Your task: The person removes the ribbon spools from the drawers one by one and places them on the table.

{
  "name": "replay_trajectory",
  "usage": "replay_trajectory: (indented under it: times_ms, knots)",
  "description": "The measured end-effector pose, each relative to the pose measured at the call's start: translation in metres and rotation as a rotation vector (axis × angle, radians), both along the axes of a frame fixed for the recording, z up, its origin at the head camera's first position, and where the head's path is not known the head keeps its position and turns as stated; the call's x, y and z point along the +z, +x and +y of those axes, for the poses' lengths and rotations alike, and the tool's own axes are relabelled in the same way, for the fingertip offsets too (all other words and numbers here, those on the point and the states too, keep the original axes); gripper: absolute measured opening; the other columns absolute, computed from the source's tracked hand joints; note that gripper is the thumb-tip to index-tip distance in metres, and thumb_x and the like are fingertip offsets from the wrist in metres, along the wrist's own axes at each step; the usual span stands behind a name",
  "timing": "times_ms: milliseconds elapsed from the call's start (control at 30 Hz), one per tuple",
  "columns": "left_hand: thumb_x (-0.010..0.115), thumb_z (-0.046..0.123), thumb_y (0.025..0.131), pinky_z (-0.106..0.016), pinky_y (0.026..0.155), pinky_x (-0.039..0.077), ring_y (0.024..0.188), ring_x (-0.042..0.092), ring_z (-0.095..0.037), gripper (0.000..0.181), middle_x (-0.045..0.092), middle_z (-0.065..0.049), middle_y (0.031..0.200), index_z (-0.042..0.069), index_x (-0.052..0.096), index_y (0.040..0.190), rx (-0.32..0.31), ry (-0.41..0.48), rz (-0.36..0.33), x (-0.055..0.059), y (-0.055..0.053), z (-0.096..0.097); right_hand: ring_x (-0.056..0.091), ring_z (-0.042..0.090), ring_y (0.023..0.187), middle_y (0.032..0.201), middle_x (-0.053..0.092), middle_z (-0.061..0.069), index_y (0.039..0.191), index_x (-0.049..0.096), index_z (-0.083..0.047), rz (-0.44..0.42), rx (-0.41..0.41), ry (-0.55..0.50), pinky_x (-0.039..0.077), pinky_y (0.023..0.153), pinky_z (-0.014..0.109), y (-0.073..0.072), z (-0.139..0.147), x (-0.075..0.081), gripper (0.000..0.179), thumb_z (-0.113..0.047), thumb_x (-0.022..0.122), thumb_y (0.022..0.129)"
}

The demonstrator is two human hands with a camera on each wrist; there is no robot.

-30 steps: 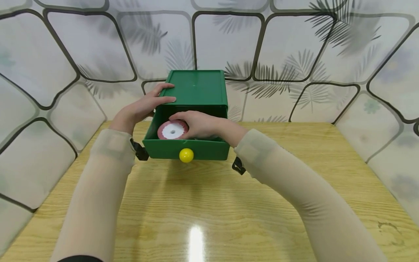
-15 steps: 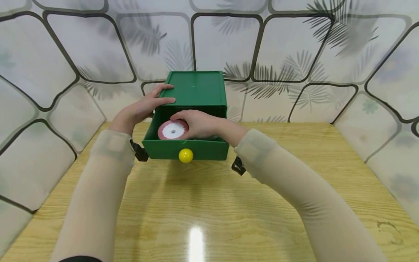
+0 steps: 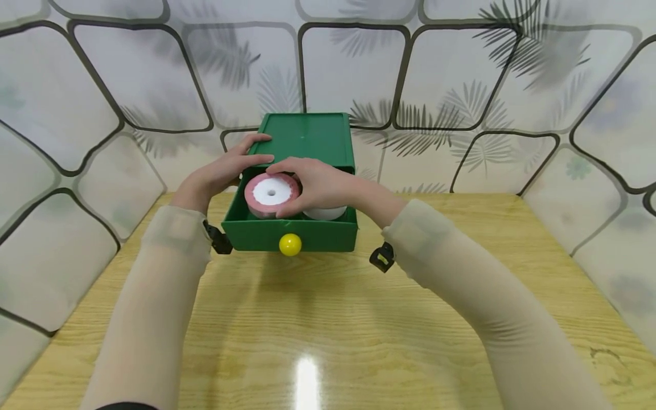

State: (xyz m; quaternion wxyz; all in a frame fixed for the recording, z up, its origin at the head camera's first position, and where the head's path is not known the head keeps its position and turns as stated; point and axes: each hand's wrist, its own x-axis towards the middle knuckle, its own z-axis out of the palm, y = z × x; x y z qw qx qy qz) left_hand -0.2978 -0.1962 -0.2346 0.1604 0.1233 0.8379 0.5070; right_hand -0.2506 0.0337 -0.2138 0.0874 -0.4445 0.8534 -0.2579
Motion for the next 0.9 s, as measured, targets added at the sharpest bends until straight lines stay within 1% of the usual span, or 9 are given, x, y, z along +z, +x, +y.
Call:
replay_trajectory:
  times_ms: [167, 367, 500, 667, 800, 900]
  knots:
    - [0.053, 0.041, 0.098, -0.056, 0.105, 0.028, 0.135, 0.027, -0.033, 0.07, 0.002, -0.006, 0.16, 0.028, 0.015, 0.154, 0.008, 0.01, -0.009, 0.0, 0.0, 0.0, 0.045, 0.015, 0.116, 0.137, 0.049, 0.004, 0.145, 0.043, -0.008, -0.012, -0.018, -0.04, 0.039, 0.094, 0.029, 0.004, 0.011, 0.009, 0.075, -0.031, 0.079, 0.083]
    - [0.054, 0.041, 0.097, -0.06, 0.107, 0.023, 0.14, 0.018, -0.035, 0.07, 0.0, -0.006, 0.16, 0.028, 0.015, 0.154, 0.014, 0.008, -0.014, -0.002, -0.002, 0.0, 0.051, 0.018, 0.109, 0.133, 0.049, 0.003, 0.144, 0.045, -0.01, -0.029, -0.055, -0.089, 0.042, 0.09, 0.031, 0.008, 0.026, 0.016, 0.075, -0.028, 0.081, 0.082]
    - [0.054, 0.041, 0.097, -0.061, 0.107, 0.021, 0.14, 0.016, -0.036, 0.069, -0.001, -0.005, 0.16, 0.028, 0.016, 0.153, 0.021, -0.003, -0.01, -0.003, -0.002, 0.0, 0.051, 0.02, 0.111, 0.135, 0.048, 0.003, 0.144, 0.045, -0.011, -0.022, -0.08, -0.105, 0.044, 0.09, 0.032, 0.008, 0.038, 0.018, 0.075, -0.029, 0.081, 0.081]
    - [0.054, 0.043, 0.097, -0.061, 0.108, 0.021, 0.14, 0.016, -0.037, 0.07, -0.002, -0.006, 0.16, 0.029, 0.015, 0.154, 0.023, -0.012, -0.01, -0.002, -0.001, 0.001, 0.048, 0.019, 0.113, 0.137, 0.048, 0.003, 0.145, 0.044, -0.01, -0.012, -0.104, -0.12, 0.045, 0.092, 0.033, 0.008, 0.057, 0.021, 0.076, -0.028, 0.081, 0.081]
    - [0.055, 0.043, 0.097, -0.061, 0.107, 0.021, 0.139, 0.018, -0.038, 0.071, -0.001, -0.006, 0.16, 0.029, 0.015, 0.154, 0.023, -0.008, -0.01, -0.001, -0.001, 0.0, 0.05, 0.022, 0.11, 0.136, 0.049, 0.005, 0.143, 0.045, -0.007, -0.02, -0.111, -0.17, 0.045, 0.093, 0.037, 0.009, 0.074, 0.022, 0.075, -0.022, 0.082, 0.08]
    - [0.055, 0.043, 0.097, -0.061, 0.107, 0.022, 0.14, 0.018, -0.037, 0.071, -0.001, -0.006, 0.16, 0.03, 0.014, 0.154, 0.02, -0.006, -0.009, 0.0, -0.001, 0.001, 0.052, 0.023, 0.111, 0.136, 0.049, 0.005, 0.143, 0.045, -0.005, -0.015, -0.131, -0.205, 0.044, 0.094, 0.039, 0.009, 0.088, 0.021, 0.075, -0.018, 0.083, 0.079]
